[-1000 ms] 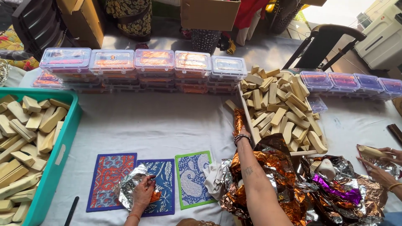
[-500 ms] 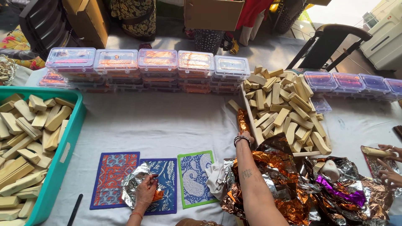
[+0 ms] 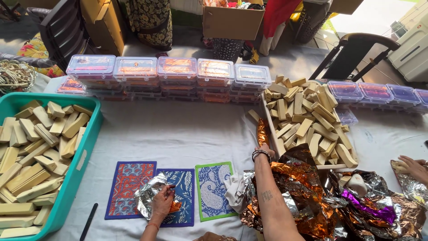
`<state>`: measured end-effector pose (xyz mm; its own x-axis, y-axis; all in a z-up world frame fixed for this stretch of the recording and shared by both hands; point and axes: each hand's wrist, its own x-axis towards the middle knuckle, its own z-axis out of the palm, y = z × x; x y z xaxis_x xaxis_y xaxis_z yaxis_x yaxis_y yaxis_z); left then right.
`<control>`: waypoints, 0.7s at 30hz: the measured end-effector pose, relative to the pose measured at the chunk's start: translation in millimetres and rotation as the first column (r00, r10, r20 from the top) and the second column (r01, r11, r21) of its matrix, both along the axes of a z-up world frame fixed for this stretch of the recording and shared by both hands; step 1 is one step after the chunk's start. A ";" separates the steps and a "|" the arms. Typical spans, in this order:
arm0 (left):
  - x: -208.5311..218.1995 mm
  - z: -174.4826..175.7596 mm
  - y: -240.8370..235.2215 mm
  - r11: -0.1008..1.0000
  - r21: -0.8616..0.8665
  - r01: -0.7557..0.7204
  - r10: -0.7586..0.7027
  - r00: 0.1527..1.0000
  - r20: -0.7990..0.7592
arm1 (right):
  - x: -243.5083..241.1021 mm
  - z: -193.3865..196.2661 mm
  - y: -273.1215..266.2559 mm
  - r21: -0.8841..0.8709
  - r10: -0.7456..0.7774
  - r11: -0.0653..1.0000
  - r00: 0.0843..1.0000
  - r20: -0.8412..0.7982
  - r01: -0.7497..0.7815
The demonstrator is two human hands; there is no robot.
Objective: The person picks up rectangular wooden blocks from a teal tray and wipes them with a white cloth. They then wrap the blocks in shiny metallic foil and place them on patterned mats on the table.
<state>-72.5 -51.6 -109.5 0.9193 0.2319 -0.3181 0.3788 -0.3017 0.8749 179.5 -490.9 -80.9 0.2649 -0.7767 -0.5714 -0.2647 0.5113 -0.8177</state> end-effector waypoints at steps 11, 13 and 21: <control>-0.3 2.4 -0.2 0.999 0.049 0.012 -0.016 0.997 0.076 | -8.3 10.0 31.0 -0.485 0.802 0.501 0.595 -0.053 -0.717; -2.2 11.0 1.2 0.997 0.076 0.007 -0.013 0.997 0.079 | -38.5 38.9 59.6 -0.488 0.956 0.156 0.255 -0.143 -0.859; -19.6 49.0 13.8 0.939 0.119 0.324 -0.341 0.924 0.174 | -171.3 150.7 158.4 0.332 0.091 -0.595 -0.472 -0.877 -0.732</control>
